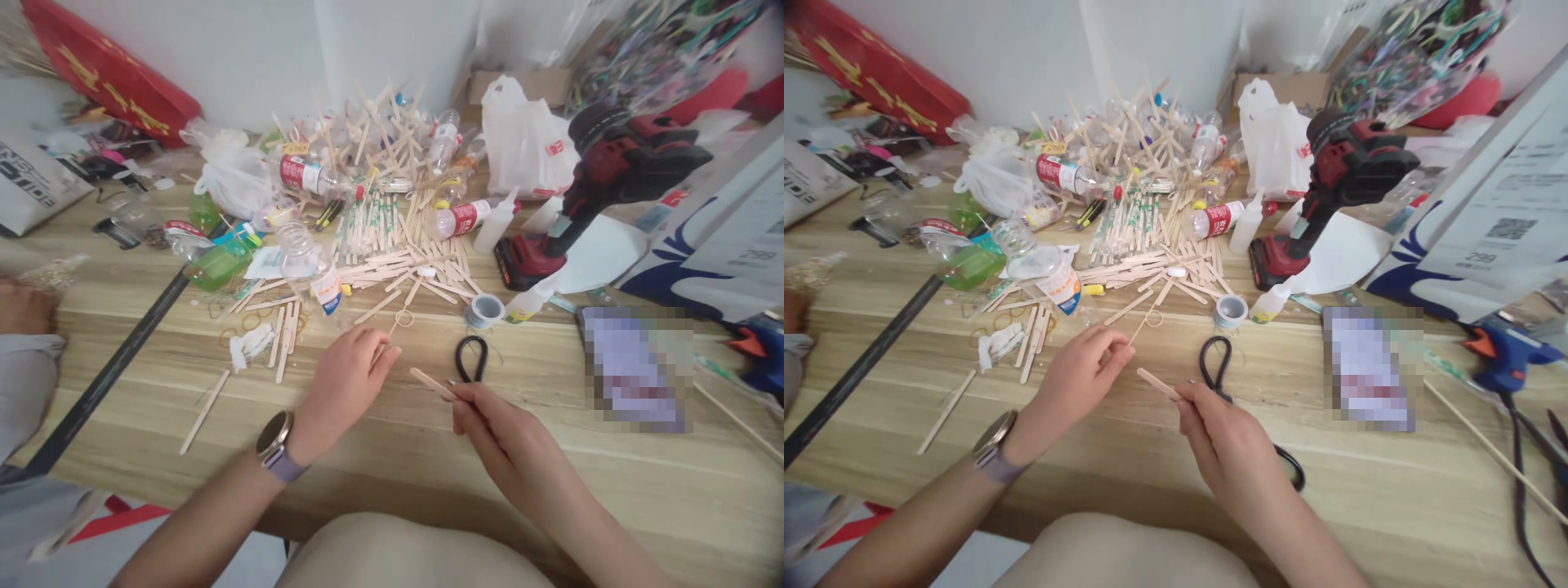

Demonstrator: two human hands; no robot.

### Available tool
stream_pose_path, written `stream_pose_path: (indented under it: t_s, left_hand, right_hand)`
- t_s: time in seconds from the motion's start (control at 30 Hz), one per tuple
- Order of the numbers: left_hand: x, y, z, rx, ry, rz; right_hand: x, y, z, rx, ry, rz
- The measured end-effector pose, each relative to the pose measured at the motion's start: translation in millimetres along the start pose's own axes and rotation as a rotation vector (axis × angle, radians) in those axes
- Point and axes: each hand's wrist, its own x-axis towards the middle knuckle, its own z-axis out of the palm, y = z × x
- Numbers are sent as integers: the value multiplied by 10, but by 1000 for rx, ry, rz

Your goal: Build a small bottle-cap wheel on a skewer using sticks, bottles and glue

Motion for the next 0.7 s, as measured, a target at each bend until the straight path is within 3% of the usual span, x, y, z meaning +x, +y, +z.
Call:
stream_pose_path:
  t_s: [0.1,0.27,0.43,0.7]
  left_hand:
    - [295,-39,144,288,-93,-10]
    - [515,-34,246,326,-161,-65]
    - [280,30,49,297,-148,-74]
    - [-163,163,-135,-4,-210,-180]
  right_hand:
    - [-1,16,11,40,18,76]
    - [-35,60,25,61,41,148]
    - [-33,150,-3,106,184,248]
    - [-3,186,-77,185,201,329]
